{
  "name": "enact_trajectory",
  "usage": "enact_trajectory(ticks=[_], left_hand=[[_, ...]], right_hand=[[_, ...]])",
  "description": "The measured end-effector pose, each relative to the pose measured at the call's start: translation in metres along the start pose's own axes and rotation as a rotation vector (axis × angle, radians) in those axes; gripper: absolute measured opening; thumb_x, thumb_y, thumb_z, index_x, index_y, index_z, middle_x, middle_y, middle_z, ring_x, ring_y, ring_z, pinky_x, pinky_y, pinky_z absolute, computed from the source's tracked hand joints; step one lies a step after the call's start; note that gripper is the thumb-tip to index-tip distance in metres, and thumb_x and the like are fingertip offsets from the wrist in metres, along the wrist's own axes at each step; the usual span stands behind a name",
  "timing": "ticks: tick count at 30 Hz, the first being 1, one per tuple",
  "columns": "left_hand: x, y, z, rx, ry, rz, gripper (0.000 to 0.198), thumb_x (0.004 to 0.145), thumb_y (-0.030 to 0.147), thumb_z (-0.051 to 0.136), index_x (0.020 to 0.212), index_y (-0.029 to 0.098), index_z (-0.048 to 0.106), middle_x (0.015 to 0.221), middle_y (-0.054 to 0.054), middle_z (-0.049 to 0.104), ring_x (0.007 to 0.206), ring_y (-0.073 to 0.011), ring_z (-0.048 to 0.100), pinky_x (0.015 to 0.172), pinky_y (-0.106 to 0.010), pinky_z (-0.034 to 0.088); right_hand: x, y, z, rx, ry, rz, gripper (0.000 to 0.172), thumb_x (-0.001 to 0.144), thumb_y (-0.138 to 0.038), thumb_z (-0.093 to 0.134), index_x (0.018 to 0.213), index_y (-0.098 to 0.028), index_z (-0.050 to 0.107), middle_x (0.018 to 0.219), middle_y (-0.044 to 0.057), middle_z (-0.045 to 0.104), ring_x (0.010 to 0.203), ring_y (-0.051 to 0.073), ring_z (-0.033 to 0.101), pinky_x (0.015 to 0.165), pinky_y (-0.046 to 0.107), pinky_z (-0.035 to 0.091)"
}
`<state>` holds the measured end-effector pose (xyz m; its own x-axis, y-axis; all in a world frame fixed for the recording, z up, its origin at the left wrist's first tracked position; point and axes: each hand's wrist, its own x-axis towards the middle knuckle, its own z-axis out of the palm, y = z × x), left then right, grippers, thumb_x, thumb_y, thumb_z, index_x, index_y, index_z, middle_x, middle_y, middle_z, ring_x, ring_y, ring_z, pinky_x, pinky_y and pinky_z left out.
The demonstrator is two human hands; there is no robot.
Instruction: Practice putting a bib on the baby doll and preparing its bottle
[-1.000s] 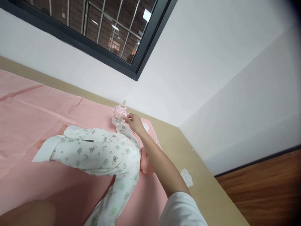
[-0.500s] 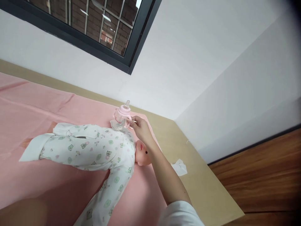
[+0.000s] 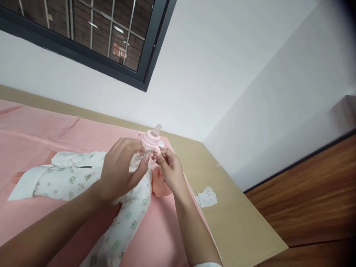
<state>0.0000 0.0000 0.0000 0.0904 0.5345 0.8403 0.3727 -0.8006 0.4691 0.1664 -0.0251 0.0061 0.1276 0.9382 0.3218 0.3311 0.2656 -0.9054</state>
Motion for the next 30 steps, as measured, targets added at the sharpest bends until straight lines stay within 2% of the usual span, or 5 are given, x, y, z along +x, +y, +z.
enact_trajectory(ticks=[6,10,16,21,30], left_hand=[[0.009,-0.008,0.017,0.043,-0.201,-0.125,0.048,0.086,0.043,0.056,0.127,0.021,0.045,0.117,-0.009,0.059,0.106,-0.0265,0.058,0.092,-0.042,0.044],[0.010,-0.015,0.022,0.053,-0.244,-0.191,0.054,0.083,0.048,0.057,0.128,0.020,0.044,0.117,-0.010,0.061,0.108,-0.0284,0.059,0.091,-0.042,0.045],[0.016,-0.021,0.020,0.045,-0.313,-0.276,0.053,0.082,0.049,0.056,0.124,0.019,0.043,0.102,-0.007,0.064,0.090,-0.0270,0.064,0.073,-0.035,0.049],[0.018,-0.023,0.015,0.008,-0.331,-0.393,0.051,0.078,0.048,0.059,0.121,0.022,0.046,0.110,-0.007,0.064,0.099,-0.0285,0.063,0.071,-0.032,0.049],[0.026,-0.049,0.014,0.061,-0.329,-0.497,0.050,0.074,0.046,0.061,0.118,0.024,0.047,0.114,-0.007,0.064,0.103,-0.0286,0.061,0.074,-0.033,0.048]], right_hand=[[0.004,-0.001,-0.008,0.122,0.027,-0.012,0.027,0.083,-0.048,0.061,0.076,-0.022,0.062,0.105,0.008,0.068,0.122,0.022,0.054,0.097,0.036,0.048],[0.006,-0.001,-0.005,0.176,-0.036,-0.050,0.028,0.081,-0.047,0.065,0.071,-0.021,0.065,0.120,0.007,0.063,0.129,0.022,0.049,0.102,0.035,0.046],[0.012,-0.002,0.000,0.188,-0.124,-0.076,0.027,0.078,-0.048,0.069,0.071,-0.022,0.071,0.125,0.005,0.060,0.126,0.021,0.052,0.106,0.033,0.043],[0.020,0.001,-0.008,0.216,-0.202,-0.061,0.036,0.083,-0.055,0.059,0.083,-0.023,0.073,0.125,0.005,0.062,0.121,0.020,0.057,0.101,0.034,0.048],[0.060,0.046,-0.044,0.309,0.049,0.048,0.035,0.078,-0.053,0.065,0.084,-0.018,0.070,0.107,0.009,0.070,0.093,0.017,0.069,0.089,0.031,0.053]])
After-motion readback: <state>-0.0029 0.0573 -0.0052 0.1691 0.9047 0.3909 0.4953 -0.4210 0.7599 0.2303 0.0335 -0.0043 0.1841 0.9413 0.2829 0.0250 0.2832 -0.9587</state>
